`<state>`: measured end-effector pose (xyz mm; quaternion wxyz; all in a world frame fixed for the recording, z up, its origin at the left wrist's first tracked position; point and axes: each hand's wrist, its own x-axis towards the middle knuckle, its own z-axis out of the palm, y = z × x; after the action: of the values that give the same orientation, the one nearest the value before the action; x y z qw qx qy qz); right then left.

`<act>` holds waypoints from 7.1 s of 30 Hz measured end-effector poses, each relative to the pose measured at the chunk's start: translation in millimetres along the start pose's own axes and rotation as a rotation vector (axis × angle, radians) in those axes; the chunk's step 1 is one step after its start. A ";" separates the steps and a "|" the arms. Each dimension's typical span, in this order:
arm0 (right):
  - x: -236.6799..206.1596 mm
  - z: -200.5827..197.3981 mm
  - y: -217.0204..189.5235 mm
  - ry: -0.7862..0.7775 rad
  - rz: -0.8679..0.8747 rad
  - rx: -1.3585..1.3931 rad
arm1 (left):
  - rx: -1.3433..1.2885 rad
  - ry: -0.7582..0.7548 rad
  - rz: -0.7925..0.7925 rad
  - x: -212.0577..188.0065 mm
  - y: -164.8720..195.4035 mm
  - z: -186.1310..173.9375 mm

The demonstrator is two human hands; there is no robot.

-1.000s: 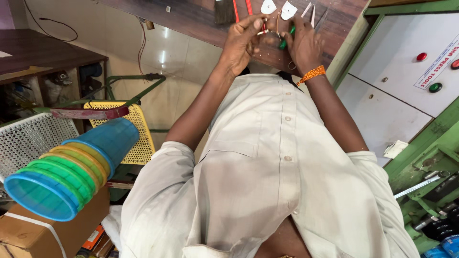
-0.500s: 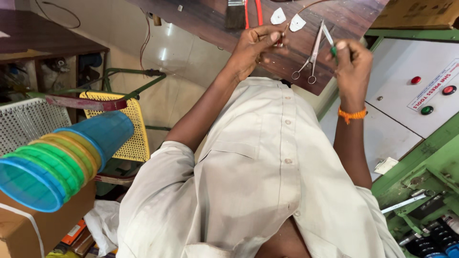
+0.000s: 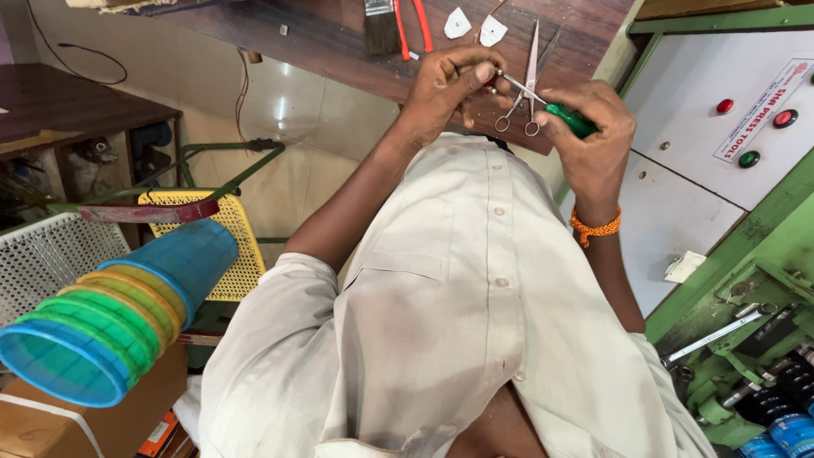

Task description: The person works at a bench, stripping an orange wire, inserting it into a small white plastic component, and tightening a screw with a screwdriver. They repeat the process with a second wire and component, using pliers and a screwdriver throughout.

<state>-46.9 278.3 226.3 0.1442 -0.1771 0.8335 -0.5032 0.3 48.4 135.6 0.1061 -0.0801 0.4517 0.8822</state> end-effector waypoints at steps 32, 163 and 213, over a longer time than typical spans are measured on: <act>-4.6 -23.6 -20.9 -0.083 0.267 0.204 | 0.031 -0.167 0.076 11.3 4.5 15.0; 20.1 -27.9 -37.6 0.049 -0.209 -0.289 | -0.107 0.085 0.233 43.8 -5.4 16.5; 45.8 -34.2 -86.0 -0.171 -0.195 -0.674 | 0.007 0.209 0.250 24.8 -3.4 19.8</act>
<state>-89.3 248.0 315.5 0.0982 -0.3348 0.9166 -0.1951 -23.7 69.3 138.5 -0.0518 -0.1142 0.4696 0.8739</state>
